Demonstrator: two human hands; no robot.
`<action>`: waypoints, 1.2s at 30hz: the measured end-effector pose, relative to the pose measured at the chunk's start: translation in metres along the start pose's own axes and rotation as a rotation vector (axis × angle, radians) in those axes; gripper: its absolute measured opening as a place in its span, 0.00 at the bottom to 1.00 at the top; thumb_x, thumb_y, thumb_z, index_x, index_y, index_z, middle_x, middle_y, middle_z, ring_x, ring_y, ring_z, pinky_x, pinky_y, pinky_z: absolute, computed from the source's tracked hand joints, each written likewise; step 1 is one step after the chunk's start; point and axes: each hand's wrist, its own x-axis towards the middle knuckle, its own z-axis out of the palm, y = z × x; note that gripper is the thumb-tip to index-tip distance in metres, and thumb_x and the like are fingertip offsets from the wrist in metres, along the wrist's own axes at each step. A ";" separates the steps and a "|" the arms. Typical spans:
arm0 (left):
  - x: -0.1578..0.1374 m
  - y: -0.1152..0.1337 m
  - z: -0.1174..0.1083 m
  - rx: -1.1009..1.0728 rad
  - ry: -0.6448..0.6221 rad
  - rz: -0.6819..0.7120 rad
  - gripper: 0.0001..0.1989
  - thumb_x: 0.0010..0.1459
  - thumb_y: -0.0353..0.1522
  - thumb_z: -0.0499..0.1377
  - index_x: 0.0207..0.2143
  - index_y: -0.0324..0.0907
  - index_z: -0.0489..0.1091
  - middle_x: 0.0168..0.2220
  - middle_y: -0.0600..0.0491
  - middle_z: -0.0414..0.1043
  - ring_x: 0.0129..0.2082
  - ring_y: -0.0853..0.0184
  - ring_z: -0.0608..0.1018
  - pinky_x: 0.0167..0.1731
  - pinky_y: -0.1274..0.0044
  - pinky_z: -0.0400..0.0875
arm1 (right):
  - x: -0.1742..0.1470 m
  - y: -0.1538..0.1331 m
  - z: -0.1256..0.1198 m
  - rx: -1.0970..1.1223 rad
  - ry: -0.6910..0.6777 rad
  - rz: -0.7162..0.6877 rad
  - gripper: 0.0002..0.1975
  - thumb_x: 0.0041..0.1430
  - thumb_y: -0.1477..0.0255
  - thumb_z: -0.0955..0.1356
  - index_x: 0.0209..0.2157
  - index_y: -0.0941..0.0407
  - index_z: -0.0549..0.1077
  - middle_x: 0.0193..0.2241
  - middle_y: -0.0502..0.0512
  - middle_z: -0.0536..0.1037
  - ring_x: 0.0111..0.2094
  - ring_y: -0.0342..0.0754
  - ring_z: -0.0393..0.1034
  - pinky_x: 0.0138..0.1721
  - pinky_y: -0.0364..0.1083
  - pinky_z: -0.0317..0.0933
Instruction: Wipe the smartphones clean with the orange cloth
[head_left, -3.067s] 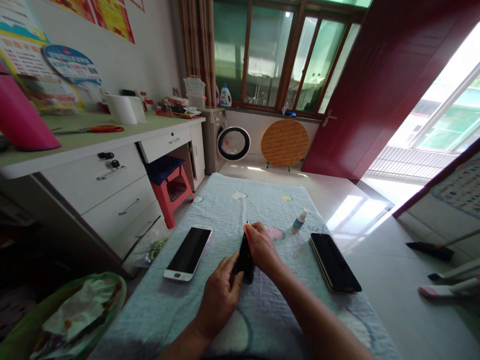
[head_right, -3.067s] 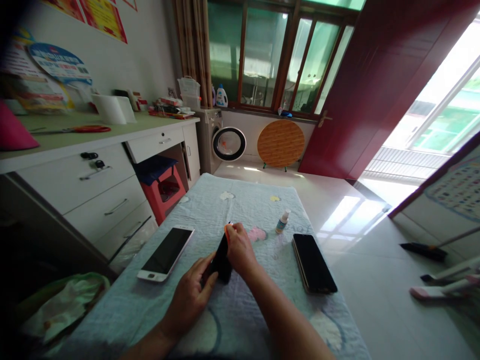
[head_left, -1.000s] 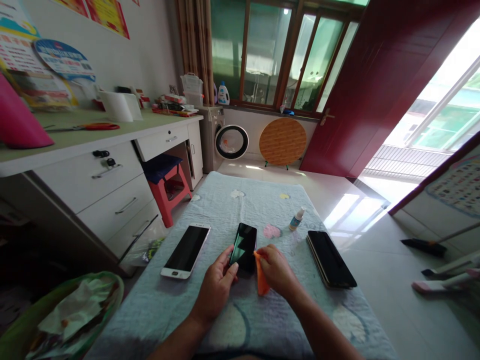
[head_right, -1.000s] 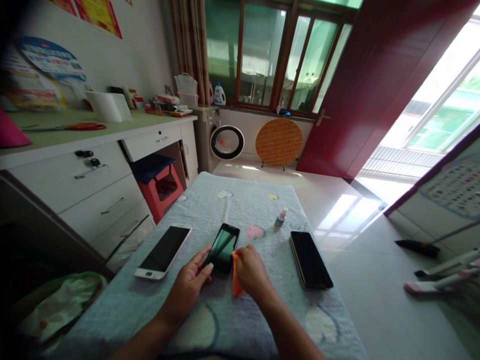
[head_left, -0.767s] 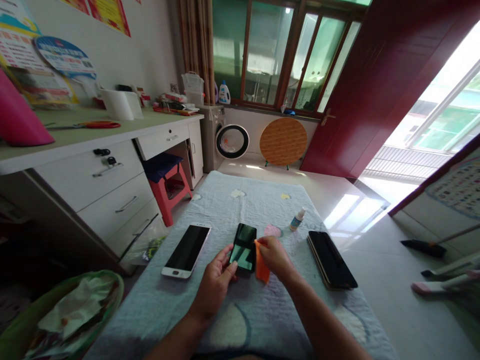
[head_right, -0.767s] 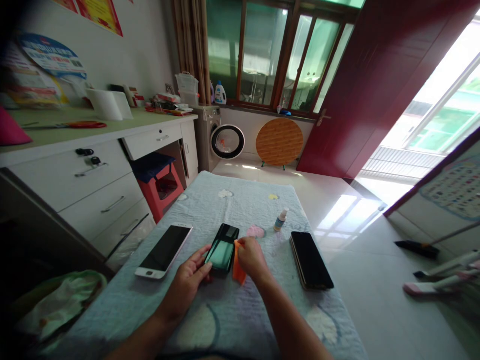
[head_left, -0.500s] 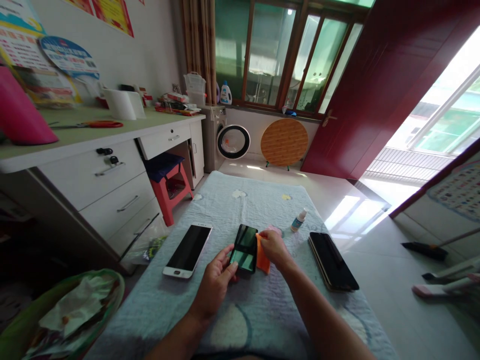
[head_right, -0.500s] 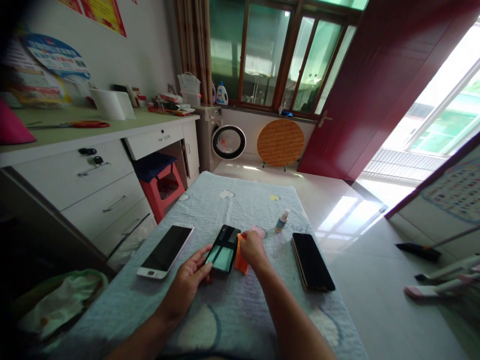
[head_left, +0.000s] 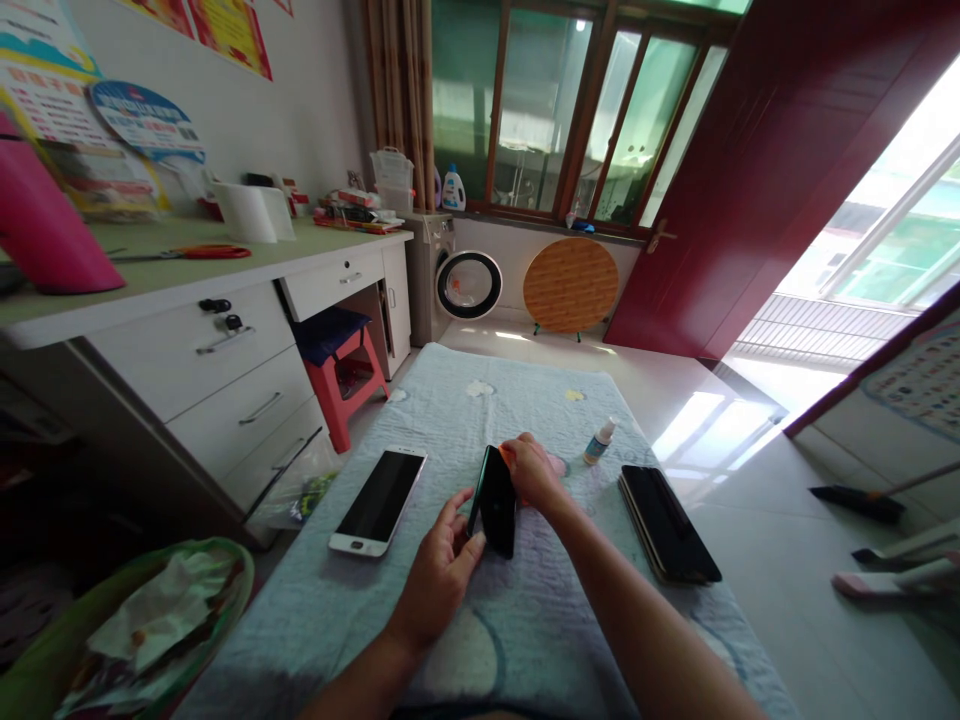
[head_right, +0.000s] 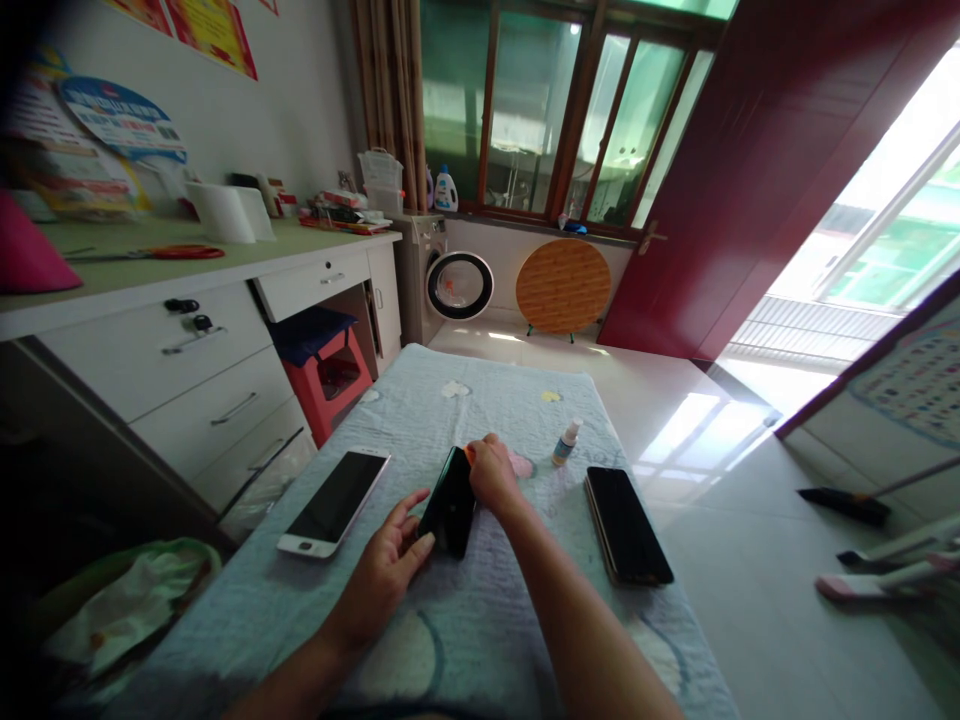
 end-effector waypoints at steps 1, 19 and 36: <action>-0.001 0.000 0.001 0.039 -0.004 0.027 0.30 0.59 0.37 0.56 0.62 0.40 0.53 0.38 0.50 0.72 0.35 0.64 0.74 0.39 0.73 0.69 | 0.000 -0.003 0.001 0.005 0.001 -0.025 0.14 0.61 0.79 0.62 0.40 0.58 0.78 0.38 0.58 0.73 0.39 0.45 0.67 0.41 0.41 0.56; -0.010 -0.001 0.008 0.441 0.079 0.224 0.38 0.62 0.33 0.51 0.67 0.41 0.30 0.32 0.55 0.71 0.31 0.63 0.76 0.36 0.74 0.68 | -0.071 -0.035 -0.007 0.217 -0.012 -0.422 0.14 0.61 0.80 0.63 0.42 0.53 0.76 0.42 0.54 0.69 0.44 0.46 0.64 0.47 0.44 0.59; -0.010 -0.007 0.012 0.580 0.104 0.347 0.35 0.62 0.32 0.52 0.67 0.40 0.40 0.32 0.51 0.70 0.30 0.61 0.75 0.36 0.71 0.68 | -0.002 -0.015 -0.012 0.112 0.057 -0.197 0.14 0.64 0.77 0.61 0.44 0.55 0.76 0.42 0.55 0.69 0.39 0.43 0.67 0.44 0.42 0.59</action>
